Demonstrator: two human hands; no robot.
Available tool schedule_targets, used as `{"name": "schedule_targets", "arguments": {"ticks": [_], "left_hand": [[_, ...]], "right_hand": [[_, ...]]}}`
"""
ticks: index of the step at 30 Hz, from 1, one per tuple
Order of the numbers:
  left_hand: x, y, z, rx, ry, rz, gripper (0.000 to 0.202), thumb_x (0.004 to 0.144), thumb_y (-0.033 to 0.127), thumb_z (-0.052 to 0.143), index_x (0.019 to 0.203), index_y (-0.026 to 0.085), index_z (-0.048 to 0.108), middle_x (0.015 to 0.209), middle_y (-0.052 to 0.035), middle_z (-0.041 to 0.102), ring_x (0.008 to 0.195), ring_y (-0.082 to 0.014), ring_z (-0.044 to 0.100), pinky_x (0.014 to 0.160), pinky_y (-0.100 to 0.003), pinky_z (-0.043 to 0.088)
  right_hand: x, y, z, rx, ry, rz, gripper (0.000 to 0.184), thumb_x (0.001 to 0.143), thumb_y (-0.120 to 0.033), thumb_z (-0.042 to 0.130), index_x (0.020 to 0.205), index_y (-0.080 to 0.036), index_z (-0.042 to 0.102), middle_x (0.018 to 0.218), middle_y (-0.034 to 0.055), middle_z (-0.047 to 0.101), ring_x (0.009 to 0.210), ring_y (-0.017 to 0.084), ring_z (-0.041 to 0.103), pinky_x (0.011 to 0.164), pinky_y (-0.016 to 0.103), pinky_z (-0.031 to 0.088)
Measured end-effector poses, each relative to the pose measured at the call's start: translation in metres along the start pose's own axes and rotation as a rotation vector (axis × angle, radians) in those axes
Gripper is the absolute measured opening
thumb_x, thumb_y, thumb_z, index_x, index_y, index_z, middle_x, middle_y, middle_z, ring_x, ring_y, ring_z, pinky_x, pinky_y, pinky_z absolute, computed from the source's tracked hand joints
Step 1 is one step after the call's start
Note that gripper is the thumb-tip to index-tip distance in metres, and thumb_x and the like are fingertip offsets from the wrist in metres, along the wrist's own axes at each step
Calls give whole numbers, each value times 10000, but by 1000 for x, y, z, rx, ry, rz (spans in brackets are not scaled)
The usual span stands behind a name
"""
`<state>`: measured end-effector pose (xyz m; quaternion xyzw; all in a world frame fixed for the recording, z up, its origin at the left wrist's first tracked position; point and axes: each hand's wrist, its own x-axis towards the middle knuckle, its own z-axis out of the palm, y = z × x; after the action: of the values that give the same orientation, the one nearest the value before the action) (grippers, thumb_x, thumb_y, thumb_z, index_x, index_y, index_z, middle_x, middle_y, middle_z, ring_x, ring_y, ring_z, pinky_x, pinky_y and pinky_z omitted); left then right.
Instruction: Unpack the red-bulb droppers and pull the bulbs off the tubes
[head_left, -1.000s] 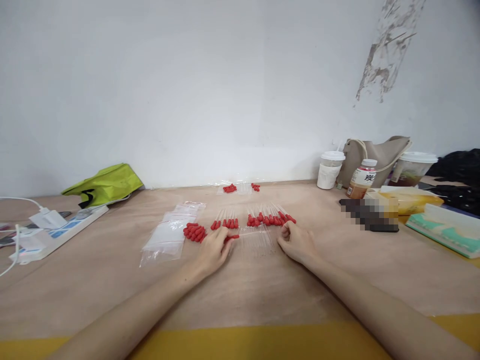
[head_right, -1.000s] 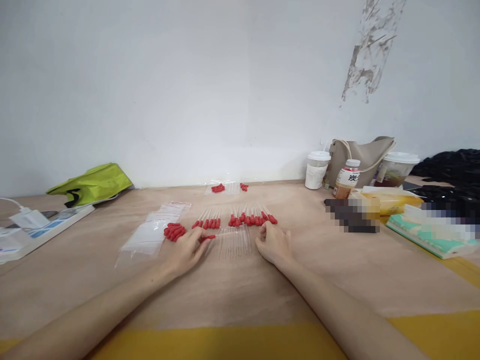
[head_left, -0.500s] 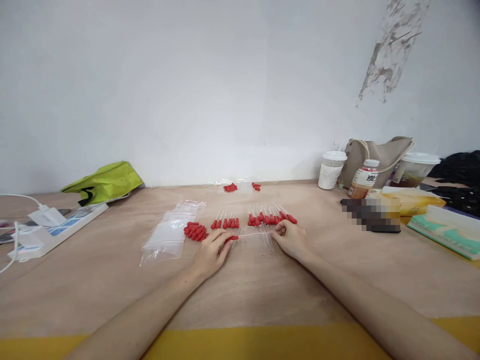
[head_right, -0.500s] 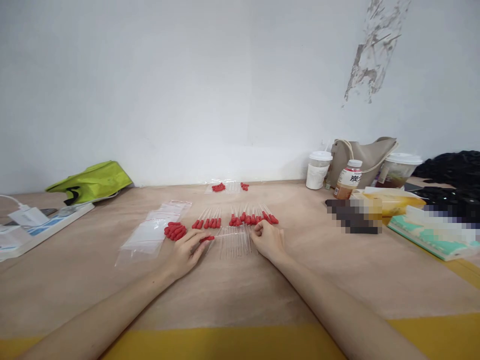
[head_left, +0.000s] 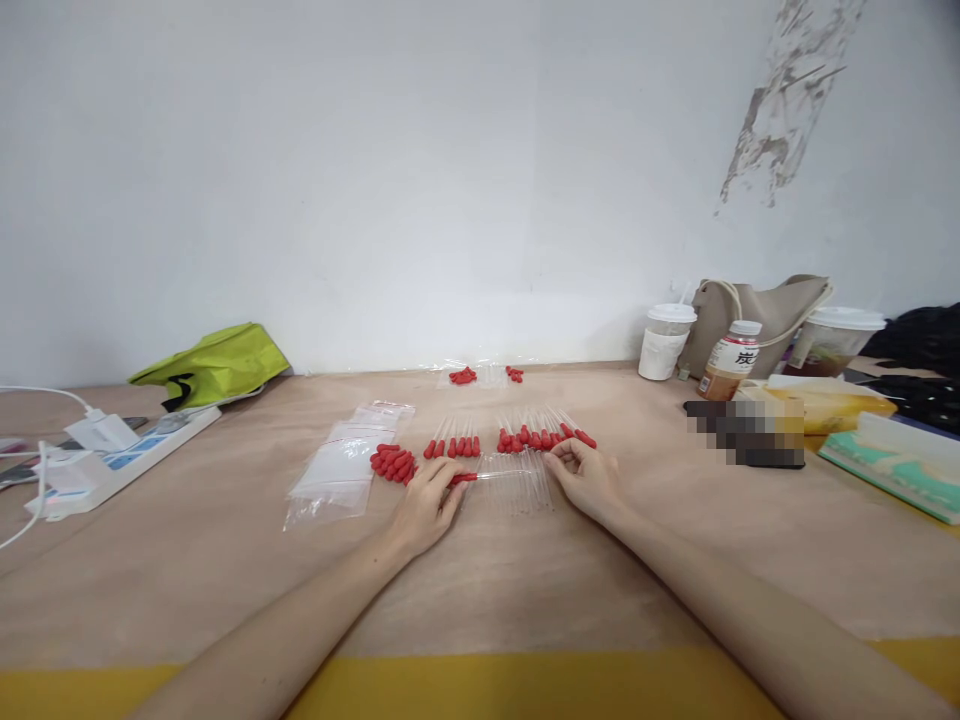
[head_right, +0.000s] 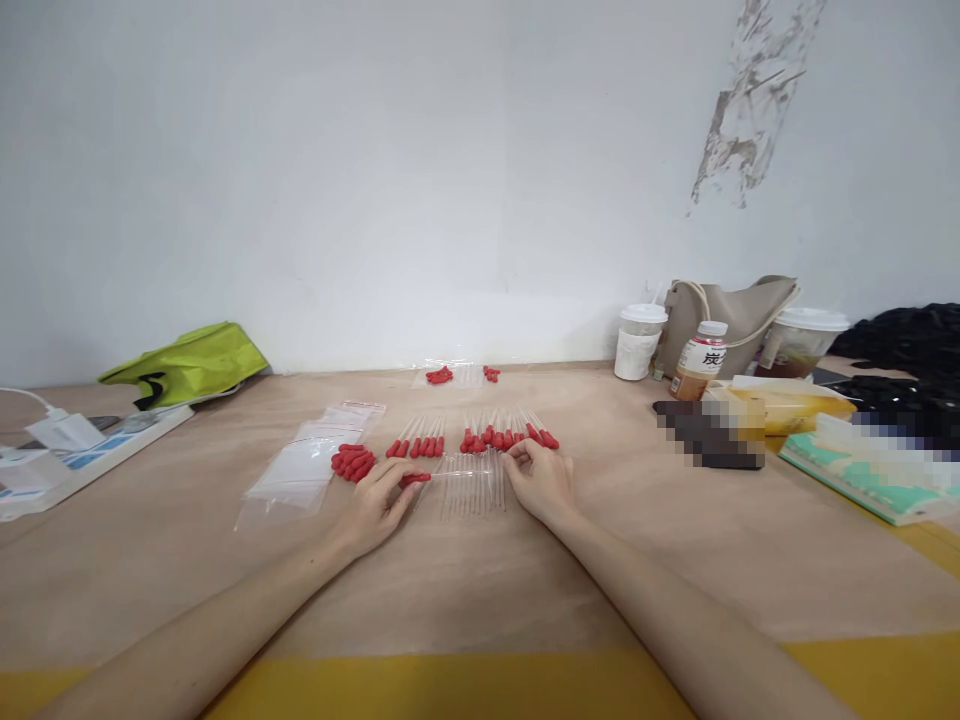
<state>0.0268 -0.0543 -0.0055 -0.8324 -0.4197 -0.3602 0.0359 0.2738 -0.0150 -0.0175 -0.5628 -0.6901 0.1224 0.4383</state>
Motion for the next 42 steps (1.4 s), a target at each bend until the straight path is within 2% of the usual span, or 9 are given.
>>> {"name": "schedule_targets", "arguments": {"ticks": [3,7,14,19,32,38,42], "left_hand": [[0,0,0,59,-1,31,131,840,205,440,929,190,536,895,-36,603,844,-161,542,753,-310,383],[1,4,-2,126,6,64,123,838,222,454,903,201,556,865,-18,629,807,-158,550,737,-319,341],[2,7,-3,121,20,73,115,840,234,460,883,203,563,865,-13,641,803,-148,554,757,-318,319],[3,7,-2,125,23,76,118,840,232,459,874,200,568,854,-14,641,805,-150,554,767,-323,313],[2,7,-2,126,27,76,113,838,228,463,865,201,570,844,-9,640,798,-146,554,773,-323,308],[5,8,-3,128,35,81,122,842,237,459,860,202,574,842,-12,643,792,-145,556,774,-323,309],[4,9,-3,131,48,98,114,839,241,476,863,204,580,835,-7,647,782,-139,558,759,-316,315]], "right_hand": [[1,5,0,32,7,-62,293,795,-428,426,725,-205,603,688,11,645,624,154,564,629,290,384],[4,11,3,97,-23,-215,320,819,-417,408,758,-191,626,779,44,650,747,174,571,697,293,408],[6,20,8,172,-64,-26,312,808,-421,403,865,-189,604,818,60,657,721,190,599,658,315,454],[7,21,13,395,-91,-10,307,789,-422,428,909,-165,546,814,78,636,697,185,614,660,323,486],[9,27,17,435,-85,10,292,777,-446,459,841,-174,544,761,63,626,683,179,608,655,322,488],[6,15,7,333,-56,-116,292,819,-409,421,843,-165,578,816,68,632,742,172,585,668,298,458],[-4,0,-4,160,-79,-410,242,829,-371,453,891,-193,605,856,54,633,808,167,559,768,323,403]]}}
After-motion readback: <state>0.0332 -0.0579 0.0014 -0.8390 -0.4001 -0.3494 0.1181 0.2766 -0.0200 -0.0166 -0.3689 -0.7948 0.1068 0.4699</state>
